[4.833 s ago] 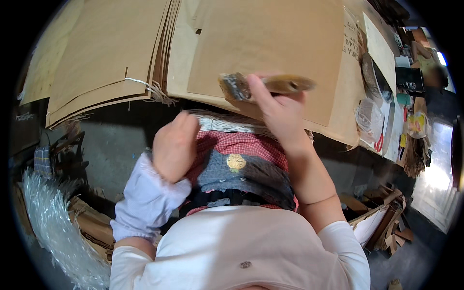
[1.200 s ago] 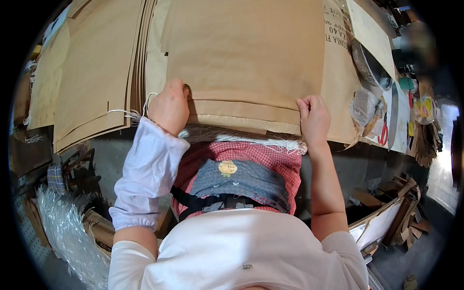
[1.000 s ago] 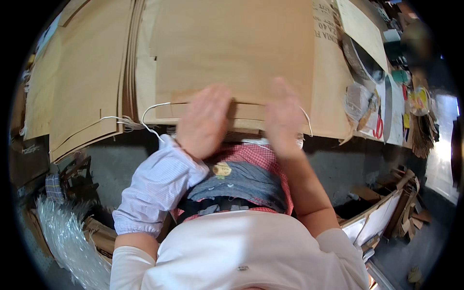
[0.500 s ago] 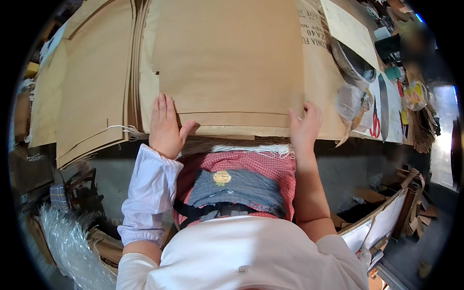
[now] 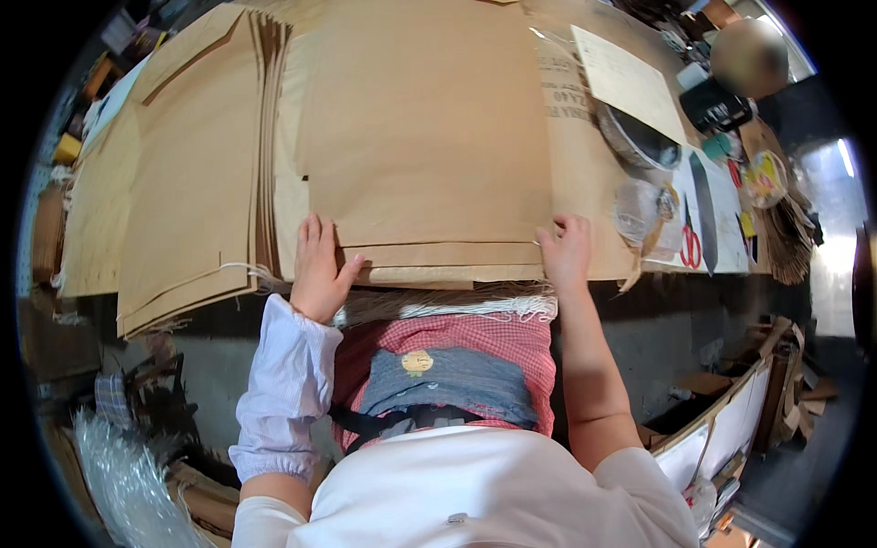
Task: The person repeatedly applies glue to the edges of flat brown paper sheets using a brush. They then place a white string along the glued edge and press it down to secure it. The person handles the paper sheets one at a time, repeating the gluing and string-attaching process throughout the clip.
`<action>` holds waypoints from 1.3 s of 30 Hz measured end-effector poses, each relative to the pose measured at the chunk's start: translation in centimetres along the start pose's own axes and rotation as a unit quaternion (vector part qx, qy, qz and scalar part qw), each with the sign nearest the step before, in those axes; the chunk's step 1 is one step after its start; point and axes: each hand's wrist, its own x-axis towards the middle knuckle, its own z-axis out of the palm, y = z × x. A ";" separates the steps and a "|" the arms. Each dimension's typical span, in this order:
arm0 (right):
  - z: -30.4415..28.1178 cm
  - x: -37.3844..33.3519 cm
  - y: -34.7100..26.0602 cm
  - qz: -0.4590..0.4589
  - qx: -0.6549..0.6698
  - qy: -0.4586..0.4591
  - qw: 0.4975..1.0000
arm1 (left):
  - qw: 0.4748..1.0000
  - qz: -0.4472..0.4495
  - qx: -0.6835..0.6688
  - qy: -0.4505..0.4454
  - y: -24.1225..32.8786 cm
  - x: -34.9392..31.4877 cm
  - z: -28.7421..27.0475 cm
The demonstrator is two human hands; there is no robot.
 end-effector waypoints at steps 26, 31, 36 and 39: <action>-10.4 -0.3 -1.0 0.164 0.558 -0.261 0.770 | 0.739 -0.204 -0.642 0.024 1.9 -1.7 -4.4; -4.6 -2.0 -1.0 -0.023 0.137 -0.138 0.981 | 0.975 0.028 -0.104 0.194 2.4 -4.1 -6.4; -0.3 -2.6 -11.8 -0.085 0.314 -0.158 0.932 | 0.878 -0.199 -0.249 0.357 -3.7 -10.4 -10.9; 2.8 -2.8 -20.4 -0.086 0.389 -0.315 0.862 | 0.865 -0.216 -0.091 0.444 -10.8 -13.9 -16.5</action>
